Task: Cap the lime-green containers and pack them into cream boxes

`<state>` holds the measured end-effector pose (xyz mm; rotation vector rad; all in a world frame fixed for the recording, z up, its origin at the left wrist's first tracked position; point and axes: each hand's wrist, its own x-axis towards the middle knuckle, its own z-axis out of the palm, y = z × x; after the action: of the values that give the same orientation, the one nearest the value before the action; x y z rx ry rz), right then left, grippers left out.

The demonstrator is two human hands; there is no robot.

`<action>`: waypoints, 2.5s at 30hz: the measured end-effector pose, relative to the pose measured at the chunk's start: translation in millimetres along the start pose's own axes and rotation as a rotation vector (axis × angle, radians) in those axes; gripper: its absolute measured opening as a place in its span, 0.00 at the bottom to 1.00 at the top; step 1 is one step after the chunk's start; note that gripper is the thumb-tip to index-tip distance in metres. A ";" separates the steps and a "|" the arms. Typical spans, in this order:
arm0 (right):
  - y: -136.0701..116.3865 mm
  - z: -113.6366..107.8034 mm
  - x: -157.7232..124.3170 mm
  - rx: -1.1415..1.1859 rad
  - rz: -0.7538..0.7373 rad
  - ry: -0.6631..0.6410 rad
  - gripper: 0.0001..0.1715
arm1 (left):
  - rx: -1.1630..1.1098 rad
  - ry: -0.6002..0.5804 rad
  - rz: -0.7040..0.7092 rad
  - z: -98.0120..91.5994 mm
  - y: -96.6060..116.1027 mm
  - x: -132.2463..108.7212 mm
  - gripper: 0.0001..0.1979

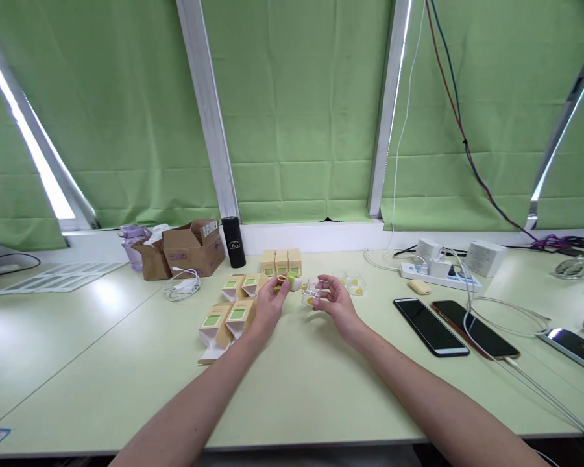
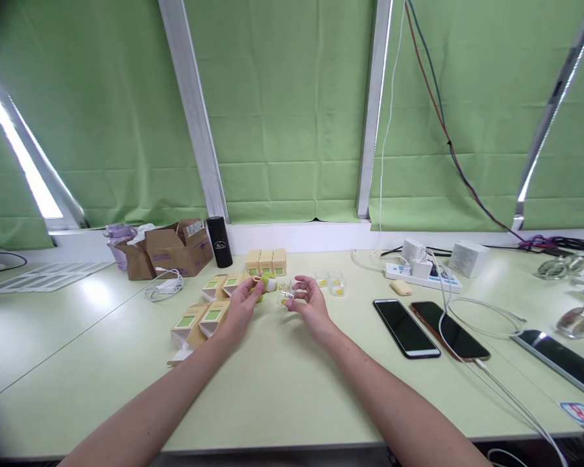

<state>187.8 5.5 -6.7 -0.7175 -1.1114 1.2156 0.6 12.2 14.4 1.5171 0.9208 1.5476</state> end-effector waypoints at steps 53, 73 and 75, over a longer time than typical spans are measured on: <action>2.9 6.0 -9.4 -0.065 0.003 -0.182 0.36 | 0.237 -0.172 0.019 4.5 5.0 -9.8 0.21; 3.2 8.5 -11.1 -0.040 -0.030 -0.174 0.31 | 0.269 -0.212 0.017 6.4 7.2 -11.4 0.20; 3.4 8.5 -11.0 -0.052 -0.034 -0.170 0.31 | 0.268 -0.216 0.021 6.3 6.2 -11.1 0.19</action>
<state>179.0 -5.2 -10.0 -0.6408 -1.2942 1.2398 6.6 -0.6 15.2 1.8470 1.0182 1.2815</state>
